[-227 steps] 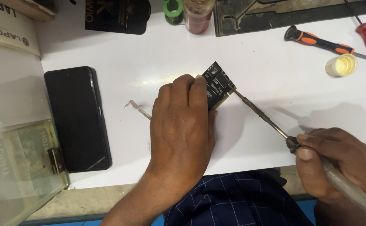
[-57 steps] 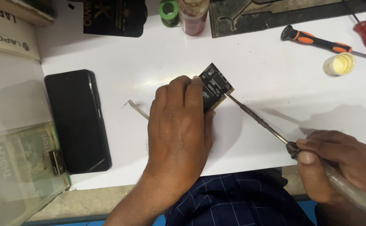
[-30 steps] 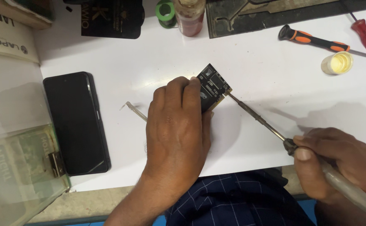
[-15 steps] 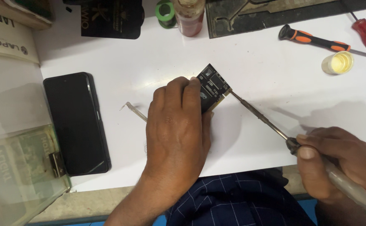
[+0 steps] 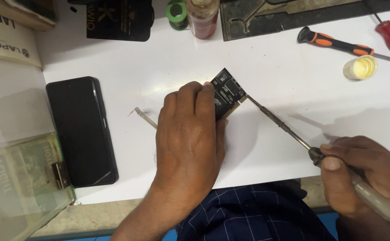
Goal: The person holds a graphics card circuit board on a white workbench and uses a soldering iron to solder along its edge connector, repositioning the board as they work. They then set the board down, pick up a brush, and later handle the board again while holding the soldering iron.
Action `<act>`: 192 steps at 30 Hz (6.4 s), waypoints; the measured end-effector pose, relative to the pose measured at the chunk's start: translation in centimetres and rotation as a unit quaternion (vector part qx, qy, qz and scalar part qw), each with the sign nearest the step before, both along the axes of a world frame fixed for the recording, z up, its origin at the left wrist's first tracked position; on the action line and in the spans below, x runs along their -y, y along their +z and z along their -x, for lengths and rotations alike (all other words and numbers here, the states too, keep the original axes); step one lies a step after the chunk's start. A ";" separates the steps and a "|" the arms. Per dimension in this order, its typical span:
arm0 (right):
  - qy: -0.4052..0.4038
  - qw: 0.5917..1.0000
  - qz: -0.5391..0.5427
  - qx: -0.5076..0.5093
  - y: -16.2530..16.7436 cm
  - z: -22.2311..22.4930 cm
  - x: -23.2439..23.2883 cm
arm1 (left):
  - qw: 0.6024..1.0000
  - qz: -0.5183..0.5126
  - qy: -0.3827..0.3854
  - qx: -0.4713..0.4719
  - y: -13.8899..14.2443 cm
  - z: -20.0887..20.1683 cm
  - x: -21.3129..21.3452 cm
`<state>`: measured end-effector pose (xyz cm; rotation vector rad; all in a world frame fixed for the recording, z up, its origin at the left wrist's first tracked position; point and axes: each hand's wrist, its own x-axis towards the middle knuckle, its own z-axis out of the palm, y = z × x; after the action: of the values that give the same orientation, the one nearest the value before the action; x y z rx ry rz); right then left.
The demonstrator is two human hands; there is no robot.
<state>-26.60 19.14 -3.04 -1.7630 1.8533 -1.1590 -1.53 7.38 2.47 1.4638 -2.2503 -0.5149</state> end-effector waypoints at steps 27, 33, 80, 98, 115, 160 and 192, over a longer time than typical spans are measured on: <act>-0.019 0.999 -0.004 0.041 -0.5 -0.1 -0.1 | 1.000 -0.002 -0.001 -0.004 -0.1 0.0 0.0; -0.037 0.997 -0.072 0.013 0.4 -0.2 -0.5 | 1.000 -0.004 0.001 -0.003 -0.1 0.0 0.0; -0.022 0.996 -0.083 0.012 0.5 0.1 0.1 | 1.000 -0.008 -0.001 -0.012 0.0 0.0 0.0; 0.020 0.999 -0.049 0.004 0.1 0.4 -0.8 | 1.000 0.000 -0.001 -0.009 0.0 0.0 0.0; -0.002 0.995 -0.100 -0.027 0.1 0.7 -0.1 | 1.000 -0.003 -0.005 -0.010 0.1 -0.1 0.0; -0.024 0.988 -0.146 -0.040 -0.4 1.4 -0.9 | 1.000 0.001 -0.006 -0.003 0.0 -0.1 0.0; 0.095 0.989 -0.064 -0.090 1.2 0.5 0.7 | 1.000 -0.001 -0.007 -0.019 0.1 -0.2 0.2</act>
<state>-27.10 18.39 -1.81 -1.9758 1.7643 -0.8164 -1.36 7.23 2.60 1.4294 -2.2319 -0.5455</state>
